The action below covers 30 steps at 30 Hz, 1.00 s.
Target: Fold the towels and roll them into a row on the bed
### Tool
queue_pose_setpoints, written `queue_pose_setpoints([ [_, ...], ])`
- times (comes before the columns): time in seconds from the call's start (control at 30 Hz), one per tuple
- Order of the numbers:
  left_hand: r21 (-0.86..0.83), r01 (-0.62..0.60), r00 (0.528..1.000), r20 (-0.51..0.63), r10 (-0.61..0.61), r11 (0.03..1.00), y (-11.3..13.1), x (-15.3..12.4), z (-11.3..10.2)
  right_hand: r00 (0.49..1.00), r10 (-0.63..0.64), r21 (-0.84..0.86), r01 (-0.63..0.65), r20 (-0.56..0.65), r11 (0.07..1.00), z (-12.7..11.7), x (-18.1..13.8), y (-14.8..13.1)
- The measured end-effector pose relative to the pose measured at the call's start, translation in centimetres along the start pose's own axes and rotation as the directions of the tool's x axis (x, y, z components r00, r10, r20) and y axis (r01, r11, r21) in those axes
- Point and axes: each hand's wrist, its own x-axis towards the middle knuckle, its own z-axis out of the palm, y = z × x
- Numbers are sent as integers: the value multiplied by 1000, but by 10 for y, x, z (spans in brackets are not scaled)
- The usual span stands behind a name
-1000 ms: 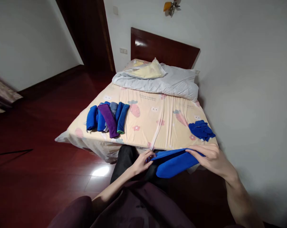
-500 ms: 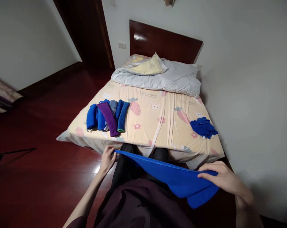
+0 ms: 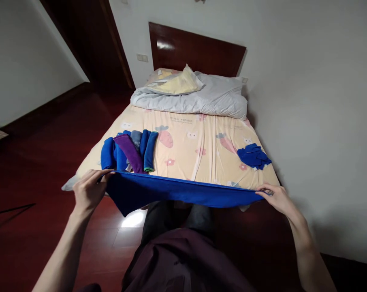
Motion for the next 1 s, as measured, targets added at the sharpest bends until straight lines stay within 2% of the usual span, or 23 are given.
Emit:
queue_pose_setpoints([
  [0.1,16,-84,995,48,83,996,-2,12,-9,995,-43,-30,40,-88,999,-1,3,16],
  [0.2,47,-108,993,61,105,993,-2,17,-12,982,-95,-70,84,-165,994,-3,3,27],
  [0.3,43,-87,991,105,82,995,2,15,-13,963,-130,-124,103,-236,987,-5,1,33],
  [0.4,-5,-11,989,149,12,1000,10,11,-14,953,-145,-186,97,-265,978,-6,-2,41],
  [0.6,-46,149,976,166,-139,988,30,18,-16,965,-190,-264,138,-181,955,-2,-8,69],
  [0.73,-79,230,942,268,-202,970,33,21,-22,975,-171,-260,129,-144,957,-3,-17,82],
  [0.9,-109,271,880,431,-200,956,20,17,-31,997,-42,-237,24,-71,971,-15,-30,85],
  [1.0,-65,290,820,532,-213,955,11,22,-30,997,71,-226,-70,-5,972,-25,-30,90],
])
